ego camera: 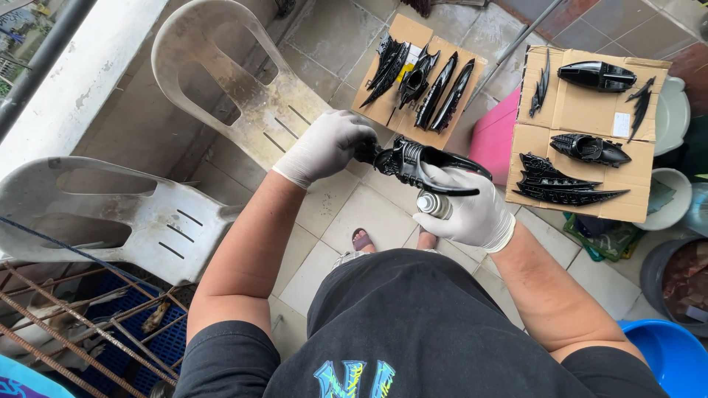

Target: The person is spray painting various black plastic components, likely for a vehicle, which are laid out on cardboard on the floor.

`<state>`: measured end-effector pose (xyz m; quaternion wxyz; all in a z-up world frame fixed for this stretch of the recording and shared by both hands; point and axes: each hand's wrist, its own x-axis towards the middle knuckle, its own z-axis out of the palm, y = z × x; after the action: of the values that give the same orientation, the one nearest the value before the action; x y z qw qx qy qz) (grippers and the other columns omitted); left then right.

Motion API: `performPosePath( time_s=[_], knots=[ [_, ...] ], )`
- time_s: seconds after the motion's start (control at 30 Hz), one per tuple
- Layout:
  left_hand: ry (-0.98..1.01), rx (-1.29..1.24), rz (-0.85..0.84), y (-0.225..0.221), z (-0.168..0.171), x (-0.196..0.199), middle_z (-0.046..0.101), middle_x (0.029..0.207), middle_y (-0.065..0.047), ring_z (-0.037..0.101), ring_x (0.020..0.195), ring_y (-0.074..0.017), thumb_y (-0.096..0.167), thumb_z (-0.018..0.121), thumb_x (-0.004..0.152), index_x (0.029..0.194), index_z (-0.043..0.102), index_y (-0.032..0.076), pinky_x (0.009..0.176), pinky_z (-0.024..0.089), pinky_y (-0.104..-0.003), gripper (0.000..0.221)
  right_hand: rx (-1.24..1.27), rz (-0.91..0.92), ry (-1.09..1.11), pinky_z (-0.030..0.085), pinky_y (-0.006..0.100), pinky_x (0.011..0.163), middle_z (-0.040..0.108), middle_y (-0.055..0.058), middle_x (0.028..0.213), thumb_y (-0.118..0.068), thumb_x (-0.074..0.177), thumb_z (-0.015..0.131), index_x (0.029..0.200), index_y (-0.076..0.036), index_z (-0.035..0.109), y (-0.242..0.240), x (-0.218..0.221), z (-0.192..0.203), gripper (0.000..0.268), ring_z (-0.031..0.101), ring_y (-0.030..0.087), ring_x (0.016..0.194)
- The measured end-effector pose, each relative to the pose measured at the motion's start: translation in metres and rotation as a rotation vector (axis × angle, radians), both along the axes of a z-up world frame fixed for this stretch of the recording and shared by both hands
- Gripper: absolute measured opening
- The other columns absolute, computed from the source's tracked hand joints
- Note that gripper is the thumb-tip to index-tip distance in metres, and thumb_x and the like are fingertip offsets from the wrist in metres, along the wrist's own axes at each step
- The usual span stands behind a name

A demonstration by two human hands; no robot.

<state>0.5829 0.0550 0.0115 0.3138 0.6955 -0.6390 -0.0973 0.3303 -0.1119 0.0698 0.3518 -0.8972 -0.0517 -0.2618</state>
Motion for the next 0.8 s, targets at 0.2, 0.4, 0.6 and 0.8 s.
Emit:
performPosePath(
  time_s=[0.2,0.4,0.6,0.8],
  knots=[
    [0.096,0.102,-0.022,-0.005,0.011,0.003,0.077,0.103,-0.006,0.07,0.104,-0.0333,-0.005,0.061,0.084,0.109,0.075,0.013,0.095,0.051,-0.049,0.035,0.109,-0.165,0.238,0.056,0.05,0.084,0.075,0.016,0.112,-0.022,0.07,0.09,0.134,-0.002,0.064,0.002,0.0,0.006,0.072,0.071,0.04,0.104],
    [0.478,0.56,0.041,-0.01,0.03,0.008,0.079,0.098,-0.005,0.074,0.1,-0.0284,0.016,0.07,0.09,0.111,0.078,0.018,0.095,0.053,-0.041,0.023,0.352,-0.249,0.726,0.052,0.044,0.085,0.077,0.003,0.097,-0.038,0.073,0.084,0.106,-0.022,0.075,-0.038,-0.001,-0.026,0.038,0.073,0.027,0.097],
    [0.773,0.602,0.046,-0.017,-0.005,0.022,0.08,0.097,-0.004,0.075,0.096,-0.0198,0.016,0.075,0.088,0.109,0.079,0.016,0.093,0.054,-0.034,0.021,0.927,-0.094,0.555,0.049,0.034,0.098,0.067,0.007,0.106,-0.003,0.082,0.08,0.148,0.001,0.04,-0.049,-0.005,-0.075,0.077,0.062,0.011,0.102],
    [1.172,0.442,0.053,-0.008,-0.037,0.012,0.078,0.084,-0.001,0.071,0.076,-0.0083,0.006,0.076,0.086,0.101,0.08,0.008,0.072,0.055,-0.022,0.016,0.988,-0.064,0.449,0.052,0.034,0.099,0.071,0.016,0.111,-0.003,0.089,0.07,0.15,0.001,0.045,-0.038,0.003,-0.08,0.065,0.068,0.017,0.104]
  ],
)
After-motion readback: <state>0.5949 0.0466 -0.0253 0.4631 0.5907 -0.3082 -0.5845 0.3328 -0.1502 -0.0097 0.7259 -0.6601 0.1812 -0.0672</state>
